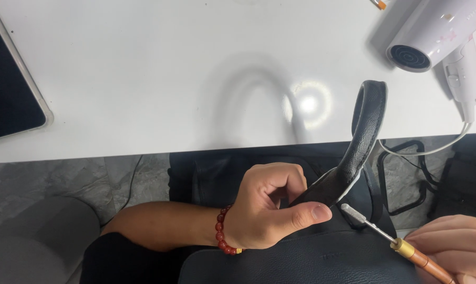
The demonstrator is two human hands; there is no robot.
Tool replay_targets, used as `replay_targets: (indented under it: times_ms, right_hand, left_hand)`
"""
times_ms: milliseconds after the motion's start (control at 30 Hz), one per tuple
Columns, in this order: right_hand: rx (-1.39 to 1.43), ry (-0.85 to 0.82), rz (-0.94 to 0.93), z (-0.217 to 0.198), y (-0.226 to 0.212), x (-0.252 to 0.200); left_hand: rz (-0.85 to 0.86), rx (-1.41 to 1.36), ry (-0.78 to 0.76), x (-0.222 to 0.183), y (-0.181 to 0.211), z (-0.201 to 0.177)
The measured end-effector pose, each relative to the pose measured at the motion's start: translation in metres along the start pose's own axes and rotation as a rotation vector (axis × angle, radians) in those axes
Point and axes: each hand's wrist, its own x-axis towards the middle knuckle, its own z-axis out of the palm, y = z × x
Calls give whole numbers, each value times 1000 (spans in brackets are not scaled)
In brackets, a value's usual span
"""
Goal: Applying glue and finishing the edge of a leather bag handle at a workbench.
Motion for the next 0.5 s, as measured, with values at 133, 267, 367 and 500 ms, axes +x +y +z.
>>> replay_targets:
  times_ms: [133,267,367,500]
  right_hand:
    - [-22,-11,21,-4,6,-24]
    - [-92,-65,234,-9,8,-46]
    - [-91,-44,240,-9,3,-24]
    - [-60,-233,119,-23,13,-27]
  left_hand:
    - [-12,-16,1,0,1,-1]
    - [28,41,3,-2,2,-2]
    - [55,63,4,-2,0,-3]
    - [78,93,-1,-3,0,-5]
